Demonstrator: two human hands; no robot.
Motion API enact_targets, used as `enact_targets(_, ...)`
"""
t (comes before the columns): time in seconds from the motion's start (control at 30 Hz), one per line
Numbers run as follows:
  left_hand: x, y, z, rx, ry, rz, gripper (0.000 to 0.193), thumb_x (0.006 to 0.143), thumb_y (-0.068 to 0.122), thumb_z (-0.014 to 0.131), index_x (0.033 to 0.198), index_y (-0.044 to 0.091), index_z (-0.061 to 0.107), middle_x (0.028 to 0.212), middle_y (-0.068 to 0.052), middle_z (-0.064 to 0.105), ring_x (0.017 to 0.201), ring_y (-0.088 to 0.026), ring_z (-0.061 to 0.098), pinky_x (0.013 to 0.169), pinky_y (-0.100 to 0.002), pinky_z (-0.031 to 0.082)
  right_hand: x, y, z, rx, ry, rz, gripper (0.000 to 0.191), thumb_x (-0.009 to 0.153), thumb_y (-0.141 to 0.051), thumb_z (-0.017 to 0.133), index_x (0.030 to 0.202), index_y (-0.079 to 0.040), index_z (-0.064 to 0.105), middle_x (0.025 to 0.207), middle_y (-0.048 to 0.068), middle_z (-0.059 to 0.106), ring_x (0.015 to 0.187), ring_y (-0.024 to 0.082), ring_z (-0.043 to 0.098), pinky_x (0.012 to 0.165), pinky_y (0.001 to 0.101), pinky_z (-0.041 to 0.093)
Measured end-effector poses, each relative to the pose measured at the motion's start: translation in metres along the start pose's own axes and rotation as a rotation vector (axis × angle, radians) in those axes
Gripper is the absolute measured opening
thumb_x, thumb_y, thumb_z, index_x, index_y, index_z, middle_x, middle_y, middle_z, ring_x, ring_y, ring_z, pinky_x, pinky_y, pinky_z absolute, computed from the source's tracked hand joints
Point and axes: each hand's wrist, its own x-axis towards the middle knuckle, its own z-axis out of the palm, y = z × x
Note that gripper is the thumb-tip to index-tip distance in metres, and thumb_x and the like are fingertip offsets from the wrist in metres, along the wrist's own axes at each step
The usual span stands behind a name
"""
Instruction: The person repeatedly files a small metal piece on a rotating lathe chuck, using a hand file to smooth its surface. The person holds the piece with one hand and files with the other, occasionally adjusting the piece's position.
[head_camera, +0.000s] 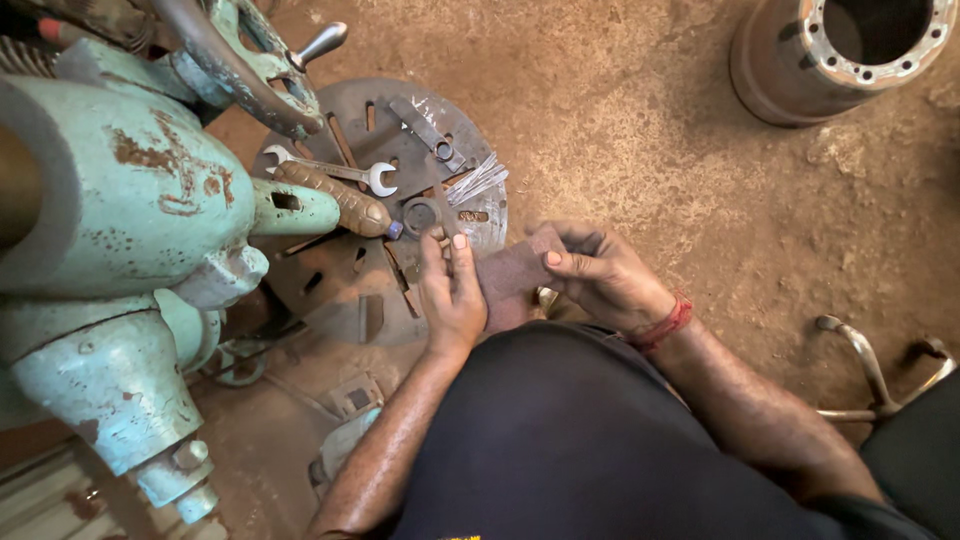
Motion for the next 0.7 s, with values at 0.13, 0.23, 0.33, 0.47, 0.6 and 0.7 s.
enact_targets(0.13,0.003,-0.004,-0.003,0.077,0.040,-0.023,0.027,0.111,0.026,0.049,0.119,0.001,0.057,0.087,-0.007,0.064,0.074,-0.015,0.060,0.066,-0.032,0.048,-0.002,-0.002,-0.001,0.126,-0.008,0.058,0.039,0.099,-0.009,0.069,0.134,0.006,0.062,0.118,0.015,0.071,0.107,0.024,0.067,0.094,0.0411,0.052)
enact_targets(0.23,0.004,-0.008,-0.006,0.084,0.053,0.030,0.028,0.112,0.026,0.049,0.119,0.000,0.057,0.093,-0.010,0.065,0.082,-0.016,0.061,0.073,-0.033,0.050,-0.004,-0.003,0.001,0.086,-0.003,0.034,0.039,0.095,-0.007,0.068,0.132,0.005,0.063,0.118,0.014,0.073,0.108,0.022,0.068,0.095,0.0400,0.053)
enact_targets(0.33,0.005,-0.011,-0.007,0.083,0.051,0.057,0.027,0.113,0.025,0.049,0.120,0.000,0.056,0.097,-0.011,0.064,0.088,-0.017,0.061,0.077,-0.033,0.050,-0.004,-0.003,0.003,0.094,0.021,0.029,0.040,0.094,-0.005,0.067,0.132,0.005,0.063,0.117,0.013,0.073,0.107,0.021,0.068,0.095,0.0397,0.054)
enact_targets(0.47,0.004,-0.012,-0.005,0.043,0.054,-0.006,0.027,0.112,0.025,0.049,0.120,0.000,0.056,0.095,-0.008,0.062,0.084,-0.017,0.058,0.074,-0.032,0.049,-0.002,-0.002,0.006,0.117,-0.022,0.010,0.039,0.096,-0.001,0.068,0.134,0.005,0.062,0.117,0.015,0.071,0.105,0.023,0.068,0.094,0.0407,0.056)
enact_targets(0.6,0.003,-0.011,-0.004,0.004,0.046,-0.016,0.027,0.111,0.024,0.049,0.122,0.000,0.055,0.097,-0.008,0.064,0.086,-0.016,0.061,0.076,-0.033,0.051,0.000,0.003,0.012,0.062,-0.048,0.004,0.049,0.094,0.001,0.068,0.142,-0.003,0.059,0.121,0.009,0.069,0.105,0.018,0.066,0.087,0.0361,0.056)
enact_targets(0.7,0.004,-0.009,-0.003,0.005,0.071,-0.039,0.028,0.111,0.024,0.049,0.124,0.000,0.055,0.096,-0.011,0.067,0.086,-0.017,0.064,0.075,-0.034,0.052,-0.001,0.012,0.020,-0.328,0.075,-0.184,0.055,0.095,-0.007,0.066,0.147,-0.003,0.050,0.122,0.009,0.069,0.107,0.017,0.067,0.090,0.0355,0.058)
